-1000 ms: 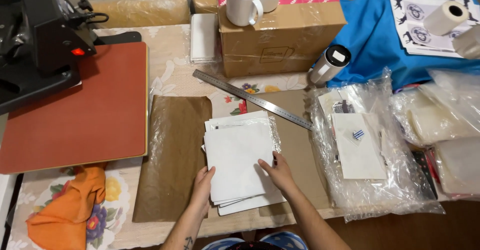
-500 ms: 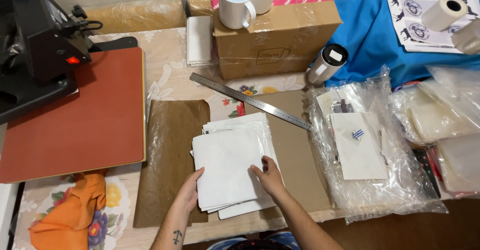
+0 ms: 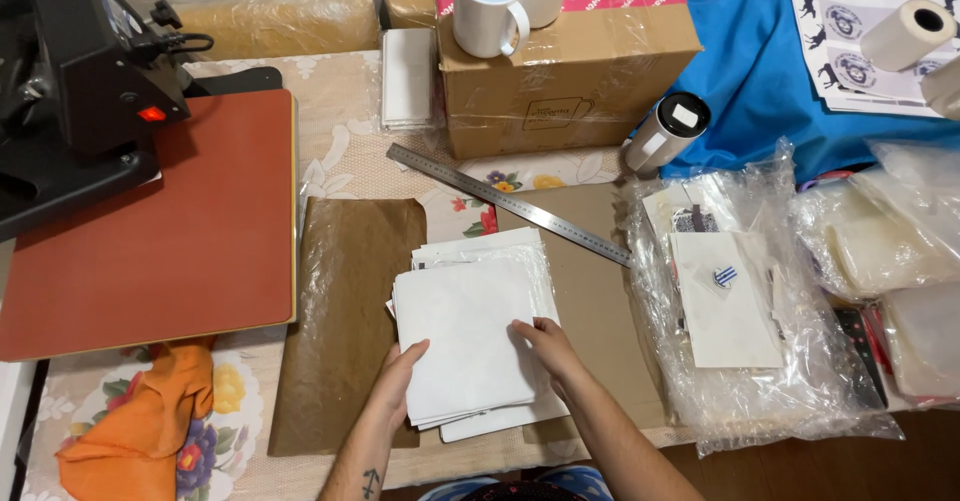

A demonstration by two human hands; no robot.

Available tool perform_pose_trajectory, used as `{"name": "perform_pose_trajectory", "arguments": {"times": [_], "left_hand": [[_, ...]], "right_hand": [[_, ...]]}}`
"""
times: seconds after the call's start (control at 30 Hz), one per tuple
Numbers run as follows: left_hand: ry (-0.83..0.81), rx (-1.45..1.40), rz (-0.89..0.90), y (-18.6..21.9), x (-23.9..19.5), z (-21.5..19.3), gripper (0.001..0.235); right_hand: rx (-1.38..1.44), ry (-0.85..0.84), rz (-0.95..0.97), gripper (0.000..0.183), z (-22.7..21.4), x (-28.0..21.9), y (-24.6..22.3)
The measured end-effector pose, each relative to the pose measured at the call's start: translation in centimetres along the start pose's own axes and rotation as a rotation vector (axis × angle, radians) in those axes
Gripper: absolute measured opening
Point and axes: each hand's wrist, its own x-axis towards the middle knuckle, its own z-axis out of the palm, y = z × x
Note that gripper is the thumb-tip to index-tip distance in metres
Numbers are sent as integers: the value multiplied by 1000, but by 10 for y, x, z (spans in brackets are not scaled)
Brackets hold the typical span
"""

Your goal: Operating a heat press machine to transfer designs and organizing production materials like papers and apparel.

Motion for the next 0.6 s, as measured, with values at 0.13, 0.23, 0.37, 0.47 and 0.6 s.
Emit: {"name": "perform_pose_trajectory", "arguments": {"times": [0.13, 0.23, 0.37, 0.47, 0.6], "left_hand": [[1, 29, -18, 4, -8, 0, 66], [-12, -42, -12, -3, 7, -8, 61], [-23, -66, -13, -3, 7, -14, 56], [-23, -63, -12, -5, 9, -19, 66], [-42, -100, 14, -8, 10, -26, 63]], "right_hand": [[-45, 2, 6, 80, 0, 5, 2], [-42, -29, 46, 63, 1, -12, -13], [-75, -67, -26, 105, 6, -38, -24], [114, -169, -99, 50, 13, -54, -35], [86, -218, -121, 65, 20, -61, -37]]}}
